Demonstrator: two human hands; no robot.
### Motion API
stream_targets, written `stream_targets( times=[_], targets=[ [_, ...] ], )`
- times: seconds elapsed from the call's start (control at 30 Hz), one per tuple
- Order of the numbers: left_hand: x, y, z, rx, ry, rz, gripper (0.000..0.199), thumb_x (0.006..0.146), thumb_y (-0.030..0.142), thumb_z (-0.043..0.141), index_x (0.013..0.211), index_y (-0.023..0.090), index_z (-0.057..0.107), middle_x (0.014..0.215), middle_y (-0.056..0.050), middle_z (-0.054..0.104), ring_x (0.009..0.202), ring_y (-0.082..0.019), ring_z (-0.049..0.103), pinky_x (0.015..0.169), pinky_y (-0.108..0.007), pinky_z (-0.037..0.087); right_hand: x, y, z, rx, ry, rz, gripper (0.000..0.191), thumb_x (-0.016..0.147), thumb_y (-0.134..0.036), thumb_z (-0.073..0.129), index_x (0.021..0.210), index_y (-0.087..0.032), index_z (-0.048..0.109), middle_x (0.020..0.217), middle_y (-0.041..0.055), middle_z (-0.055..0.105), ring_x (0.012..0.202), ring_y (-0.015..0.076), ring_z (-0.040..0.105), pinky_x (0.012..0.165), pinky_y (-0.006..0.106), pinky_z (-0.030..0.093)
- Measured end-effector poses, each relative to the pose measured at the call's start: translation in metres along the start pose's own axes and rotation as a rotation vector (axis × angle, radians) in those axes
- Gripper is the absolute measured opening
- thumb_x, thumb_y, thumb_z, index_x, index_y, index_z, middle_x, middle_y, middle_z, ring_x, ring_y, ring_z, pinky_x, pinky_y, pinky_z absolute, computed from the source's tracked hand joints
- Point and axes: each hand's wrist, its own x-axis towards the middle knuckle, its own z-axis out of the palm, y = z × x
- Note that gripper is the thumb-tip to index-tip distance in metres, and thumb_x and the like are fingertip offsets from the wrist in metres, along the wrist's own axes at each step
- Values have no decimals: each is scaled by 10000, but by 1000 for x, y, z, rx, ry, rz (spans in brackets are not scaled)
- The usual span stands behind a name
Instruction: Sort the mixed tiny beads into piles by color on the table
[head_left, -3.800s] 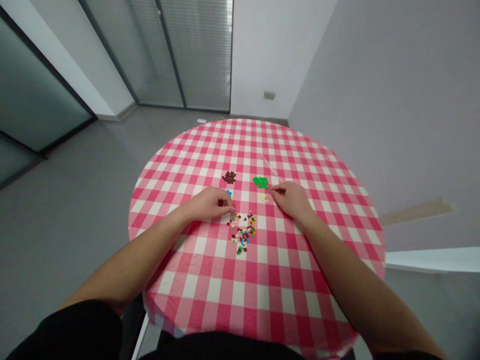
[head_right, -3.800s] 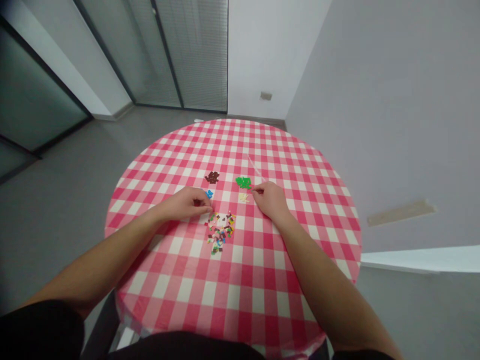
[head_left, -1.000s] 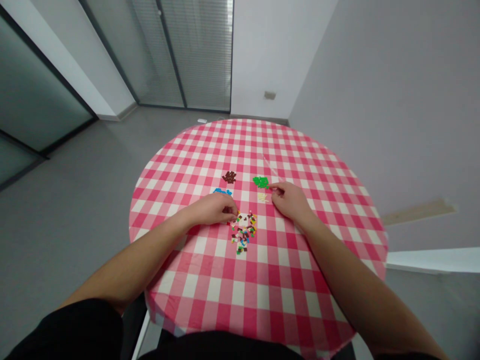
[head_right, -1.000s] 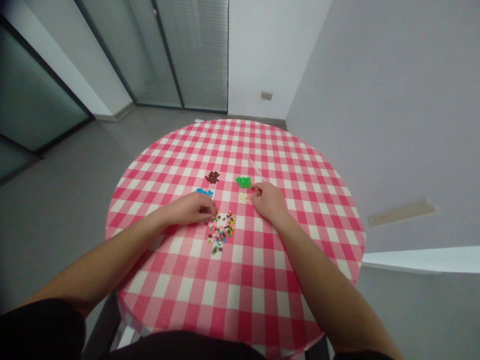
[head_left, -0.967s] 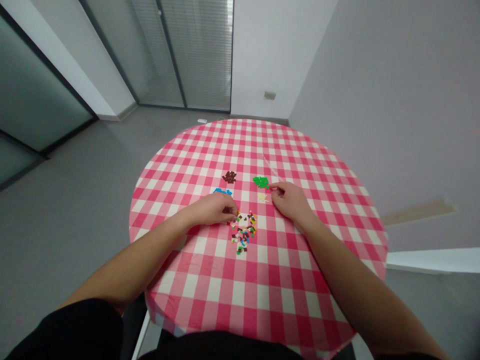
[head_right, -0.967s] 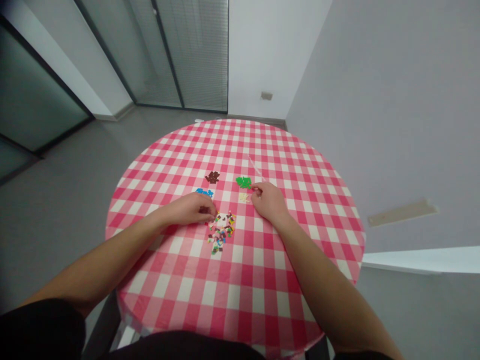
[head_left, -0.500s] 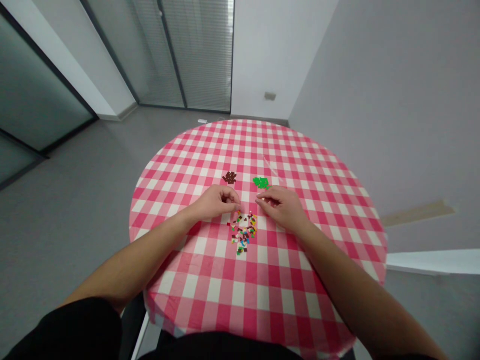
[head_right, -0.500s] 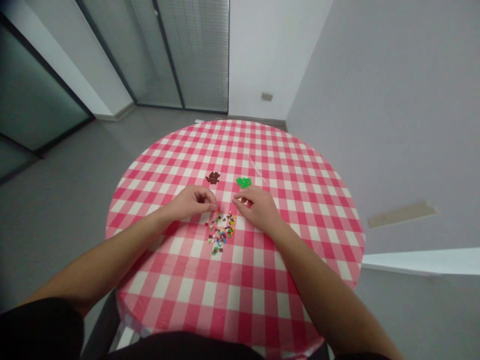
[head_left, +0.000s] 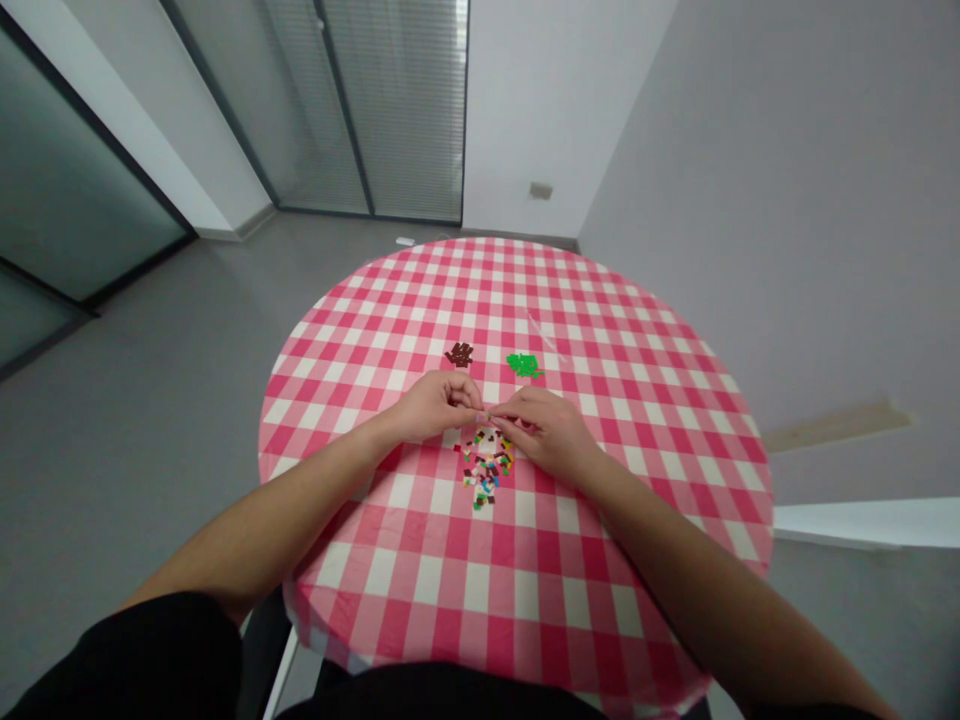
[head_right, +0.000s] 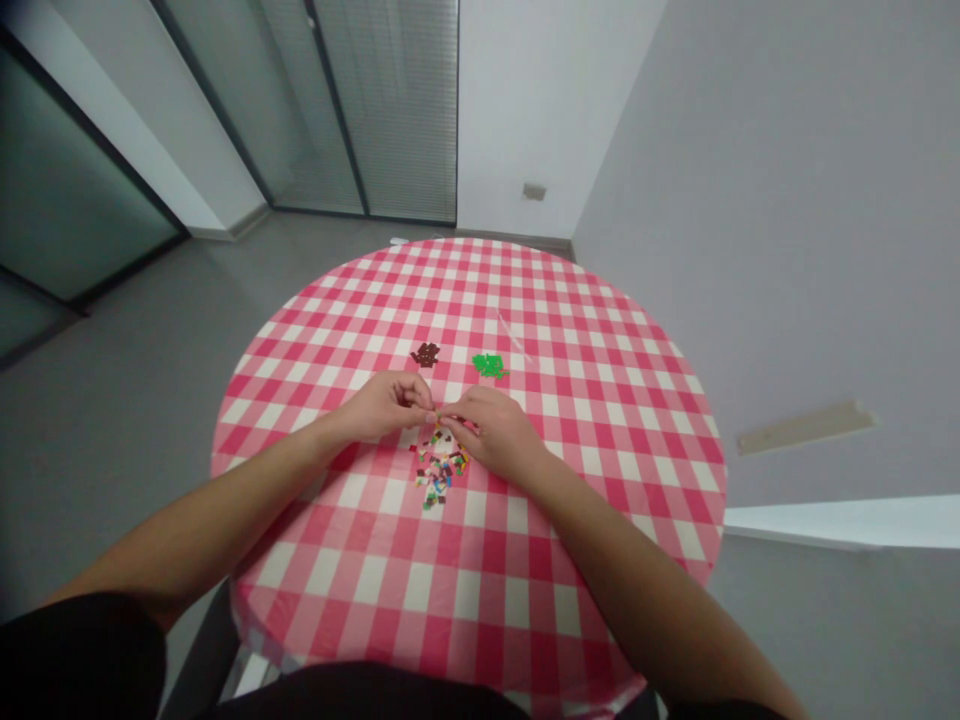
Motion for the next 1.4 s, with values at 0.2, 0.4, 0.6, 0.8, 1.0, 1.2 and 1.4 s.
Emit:
stream_targets(
  times=[0.2, 0.4, 0.6, 0.8, 1.0, 1.2, 1.4],
  targets=[
    [-1, 0, -1, 25, -55, -11, 274, 748, 336, 791, 751, 129, 612, 667, -40, 687, 604, -126, 647, 547, -211, 452, 2, -4, -1, 16, -66, 27, 171, 960, -271, 587, 924, -189, 732, 804, 69, 696, 748, 177, 605, 665, 293, 467],
    [-1, 4, 1, 49, 23, -8, 220, 809, 325, 730, 836, 132, 628, 730, -55, 711, 622, -127, 641, 596, -239, 463, 3, 6, -9, -58, -13, 208, 162, 944, -235, 557, 912, -194, 711, 841, 71, 702, 788, 194, 620, 719, 314, 477],
    [0, 5, -1, 120, 51, -32, 145, 798, 258, 698, 871, 146, 641, 682, -25, 679, 614, -116, 596, 609, -248, 426, -2, 53, -23, -333, 24, 586, 195, 906, -262, 591, 923, -163, 758, 889, 91, 739, 815, 223, 651, 719, 327, 465],
    [-2, 8, -4, 248, 30, -13, 121, 809, 277, 678, 810, 156, 676, 634, -9, 616, 566, -105, 511, 570, -262, 370, -3, 68, -21, -385, -58, 700, 231, 905, -295, 598, 947, -166, 784, 873, 91, 755, 803, 242, 669, 684, 330, 455],
    [-3, 9, -5, 259, 26, -10, 110, 808, 263, 664, 806, 154, 682, 664, -14, 631, 576, -99, 507, 568, -254, 374, -3, 69, -17, -379, -18, 723, 240, 904, -321, 605, 951, -180, 793, 873, 80, 763, 805, 232, 678, 663, 309, 442],
    [-3, 7, -8, 306, -55, -41, 130, 808, 259, 648, 802, 143, 707, 707, -41, 688, 619, -116, 577, 597, -248, 418, -3, 71, -14, -368, 4, 737, 234, 894, -341, 614, 948, -206, 798, 849, 54, 763, 779, 219, 674, 613, 293, 403],
    [-7, 11, -7, 497, -175, -80, 144, 760, 281, 705, 825, 156, 733, 775, -59, 722, 680, -156, 626, 624, -264, 439, -1, 68, -14, -364, 17, 744, 250, 887, -373, 608, 917, -215, 800, 860, 50, 766, 783, 219, 672, 605, 294, 392]
  ],
)
